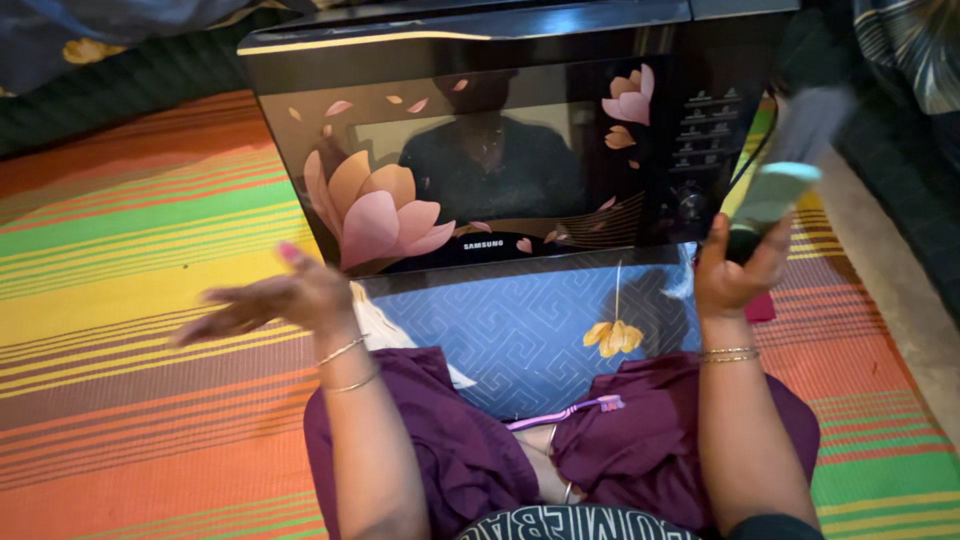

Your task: The person sits on a mat and cleans the exterior and interior of a microwave oven using a small brush and a toothbrush. They wipe the glass door, control panel, and inner cavity, then close the door and continue cleaning the exterior.

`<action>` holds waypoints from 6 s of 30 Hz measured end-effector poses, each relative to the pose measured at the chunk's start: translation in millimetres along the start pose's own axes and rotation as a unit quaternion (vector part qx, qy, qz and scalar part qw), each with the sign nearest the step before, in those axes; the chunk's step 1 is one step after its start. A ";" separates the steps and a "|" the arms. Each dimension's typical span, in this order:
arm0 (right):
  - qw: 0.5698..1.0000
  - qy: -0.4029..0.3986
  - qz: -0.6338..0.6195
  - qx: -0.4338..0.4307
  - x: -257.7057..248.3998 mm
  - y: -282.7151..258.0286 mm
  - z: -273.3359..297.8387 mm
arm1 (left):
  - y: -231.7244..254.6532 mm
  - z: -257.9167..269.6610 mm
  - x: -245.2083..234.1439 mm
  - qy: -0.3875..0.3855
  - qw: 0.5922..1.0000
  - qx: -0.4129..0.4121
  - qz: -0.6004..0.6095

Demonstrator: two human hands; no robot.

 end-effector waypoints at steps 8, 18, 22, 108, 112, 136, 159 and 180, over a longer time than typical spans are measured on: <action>0.992 -0.059 -0.030 -0.107 12.5 -54.0 -7.0 | -8.7 9.3 41.1 -0.099 0.946 -0.141 0.276; 0.924 -0.198 -0.097 -0.313 74.4 -228.8 -107.6 | -45.0 -8.6 30.4 -0.069 0.801 -0.180 0.566; 0.940 -0.177 -0.055 -0.288 118.9 -300.7 -143.1 | -72.0 -26.9 22.7 -0.059 0.921 -0.157 0.353; 0.930 -0.105 -0.164 0.311 22.7 5.6 -20.1 | 161.7 197.4 38.7 -0.475 0.807 0.334 0.105; 0.961 -0.186 -0.136 0.152 43.1 -61.7 -23.6 | 160.5 195.8 38.2 -0.487 0.803 0.329 0.101; 0.990 -0.120 0.011 0.073 21.6 -50.8 -43.1 | 165.3 188.9 21.7 -0.411 0.815 0.350 0.211; 0.975 -0.126 -0.090 0.161 23.3 -52.8 -47.1 | 162.6 194.2 28.7 -0.472 0.799 0.323 0.183; 0.853 -0.050 -0.392 0.341 14.0 11.2 -38.5 | 169.4 189.3 26.5 -0.493 0.790 0.327 0.163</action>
Point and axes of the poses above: each hand's wrist, its own z-axis away from the middle knuckle, its own x-axis out of the palm, y = z × x, the point moved 6 cm from there along -z, towards the middle knuckle, and after that the axes turned 5 degrees about -y, right-handed, at the moved point
